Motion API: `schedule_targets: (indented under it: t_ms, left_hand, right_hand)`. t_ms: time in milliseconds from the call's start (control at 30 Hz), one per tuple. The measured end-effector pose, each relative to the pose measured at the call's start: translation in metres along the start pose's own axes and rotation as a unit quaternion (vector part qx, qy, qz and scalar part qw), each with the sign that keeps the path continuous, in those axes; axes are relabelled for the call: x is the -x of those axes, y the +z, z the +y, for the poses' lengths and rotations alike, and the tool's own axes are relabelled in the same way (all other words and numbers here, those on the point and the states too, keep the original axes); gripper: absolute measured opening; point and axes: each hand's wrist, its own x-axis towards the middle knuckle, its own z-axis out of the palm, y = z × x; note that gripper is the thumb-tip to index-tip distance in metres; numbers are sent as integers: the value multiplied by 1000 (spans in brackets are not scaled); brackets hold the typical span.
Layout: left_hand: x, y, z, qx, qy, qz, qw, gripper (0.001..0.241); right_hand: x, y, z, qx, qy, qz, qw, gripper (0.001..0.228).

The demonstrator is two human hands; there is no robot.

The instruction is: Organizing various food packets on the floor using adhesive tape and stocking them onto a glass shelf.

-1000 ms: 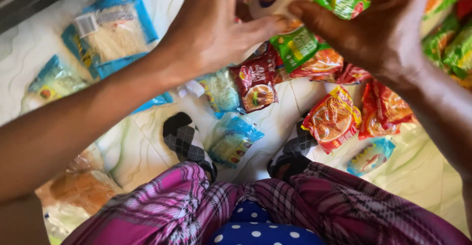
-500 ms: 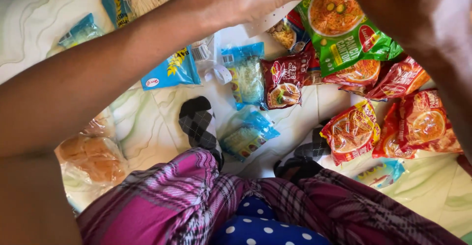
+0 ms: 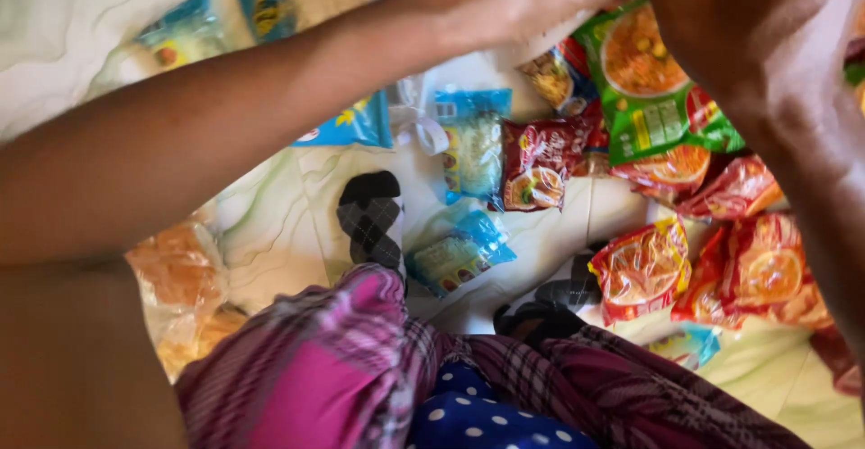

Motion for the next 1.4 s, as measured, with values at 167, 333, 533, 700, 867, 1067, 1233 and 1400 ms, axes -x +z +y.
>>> schedule_targets:
  t_ms: [167, 333, 533, 700, 867, 1067, 1233, 1400]
  left_hand:
    - [25, -6, 91, -183, -99, 104, 973, 32]
    - [67, 39, 65, -133, -76, 253, 955, 38]
    - [91, 70, 47, -214, -98, 285, 929, 40]
    - [98, 88, -4, -495, -142, 180, 838, 32]
    - [110, 98, -39, -529, -197, 172, 807, 20]
    - [113, 70, 29, -470, -196, 186, 840, 30]
    - [168, 27, 34, -386, -127, 381, 830, 34]
    - [242, -13, 46, -390, -366, 436, 724, 92]
  right_hand:
    - [6, -7, -25, -8, -12, -31, 999, 13]
    - [-5, 48, -65, -19, -19, -67, 997, 13]
    - [-4, 74, -19, -130, 103, -102, 981, 13]
    - [-5, 58, -10, -292, 178, -104, 934, 11]
    - [6, 49, 10, -296, 156, -120, 935, 15]
    - [7, 49, 7, -355, 202, -98, 907, 18]
    - [17, 34, 2, -382, 148, -86, 908, 20]
    - [10, 26, -17, -367, 164, -81, 912, 16]
